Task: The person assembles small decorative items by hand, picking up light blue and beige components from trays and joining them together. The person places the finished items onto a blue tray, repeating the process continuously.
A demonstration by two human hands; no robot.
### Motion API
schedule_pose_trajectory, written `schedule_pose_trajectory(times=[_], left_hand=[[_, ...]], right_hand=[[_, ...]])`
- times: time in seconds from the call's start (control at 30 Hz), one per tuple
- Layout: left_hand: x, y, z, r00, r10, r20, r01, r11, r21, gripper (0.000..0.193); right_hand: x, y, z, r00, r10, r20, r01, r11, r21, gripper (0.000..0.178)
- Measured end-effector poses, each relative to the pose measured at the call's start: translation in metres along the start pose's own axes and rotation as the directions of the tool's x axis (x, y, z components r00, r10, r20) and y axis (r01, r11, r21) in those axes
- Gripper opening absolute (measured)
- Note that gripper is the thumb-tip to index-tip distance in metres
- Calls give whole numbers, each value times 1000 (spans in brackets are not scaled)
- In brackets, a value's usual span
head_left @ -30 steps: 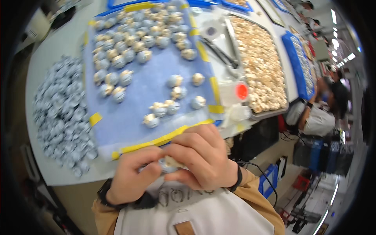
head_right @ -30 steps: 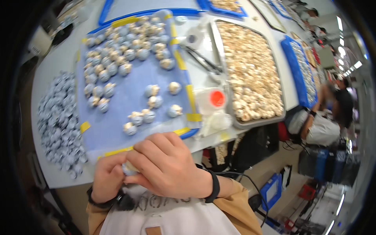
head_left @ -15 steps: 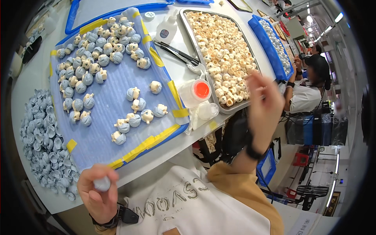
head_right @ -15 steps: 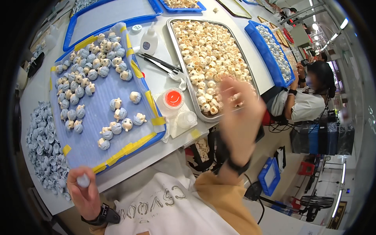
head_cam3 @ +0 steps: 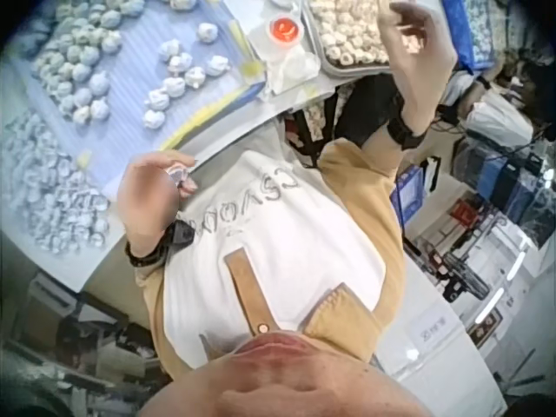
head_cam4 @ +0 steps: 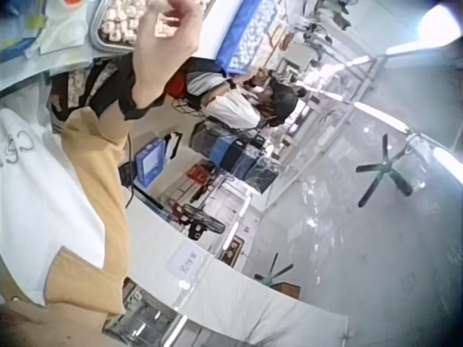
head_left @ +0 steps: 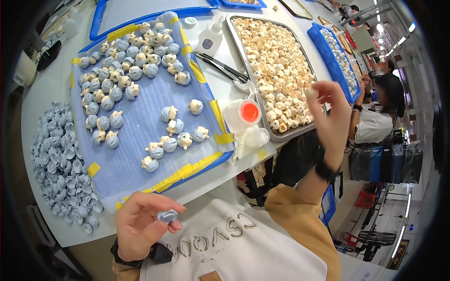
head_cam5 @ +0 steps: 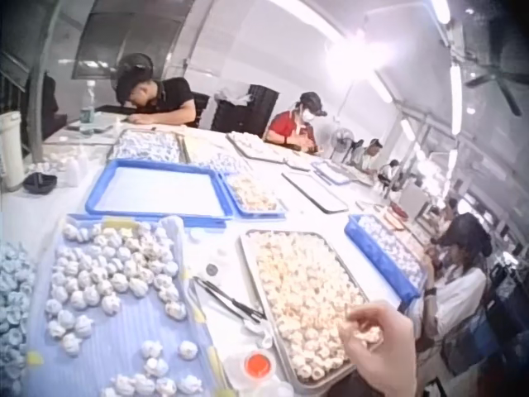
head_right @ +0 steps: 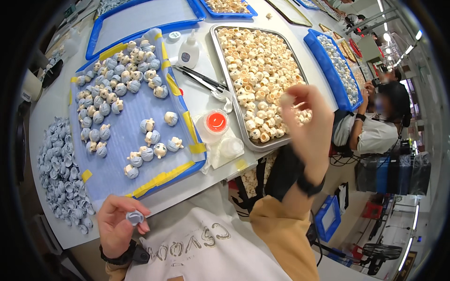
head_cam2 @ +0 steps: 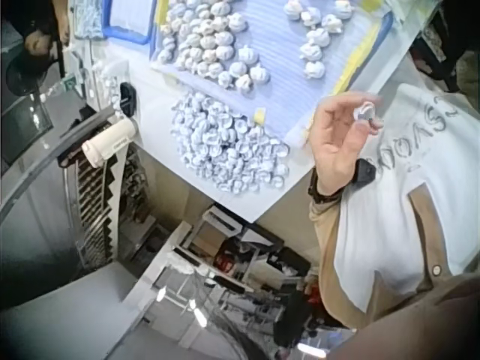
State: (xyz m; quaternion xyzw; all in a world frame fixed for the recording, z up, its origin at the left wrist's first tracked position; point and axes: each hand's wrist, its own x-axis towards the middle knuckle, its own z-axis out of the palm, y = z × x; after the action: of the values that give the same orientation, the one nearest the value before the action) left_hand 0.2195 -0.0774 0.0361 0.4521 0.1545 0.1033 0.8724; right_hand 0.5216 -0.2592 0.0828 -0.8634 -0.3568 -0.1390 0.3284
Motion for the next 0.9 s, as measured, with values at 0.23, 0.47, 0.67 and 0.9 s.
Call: schedule_pose_trajectory(times=[0.23,0.47,0.67,0.9], left_hand=[[4,4,-10,953,-57,296,-27,962,273,24],[-12,-2,-11,997,-77,-17,79,989,127,31],[-6,-4,-18,996,-48,69,37,987,156,42],[-3,-8,-11,995,83,60,-85,996,31,42]], right_hand=[[-73,-125,49,675,-738,-6,555,502,663,18],[-78,-138,71,722,-691,-33,525,516,677,30],[-90,-140,76,824,-555,-112,491,601,631,34],[-90,-133,76,803,-588,-99,511,592,623,30]])
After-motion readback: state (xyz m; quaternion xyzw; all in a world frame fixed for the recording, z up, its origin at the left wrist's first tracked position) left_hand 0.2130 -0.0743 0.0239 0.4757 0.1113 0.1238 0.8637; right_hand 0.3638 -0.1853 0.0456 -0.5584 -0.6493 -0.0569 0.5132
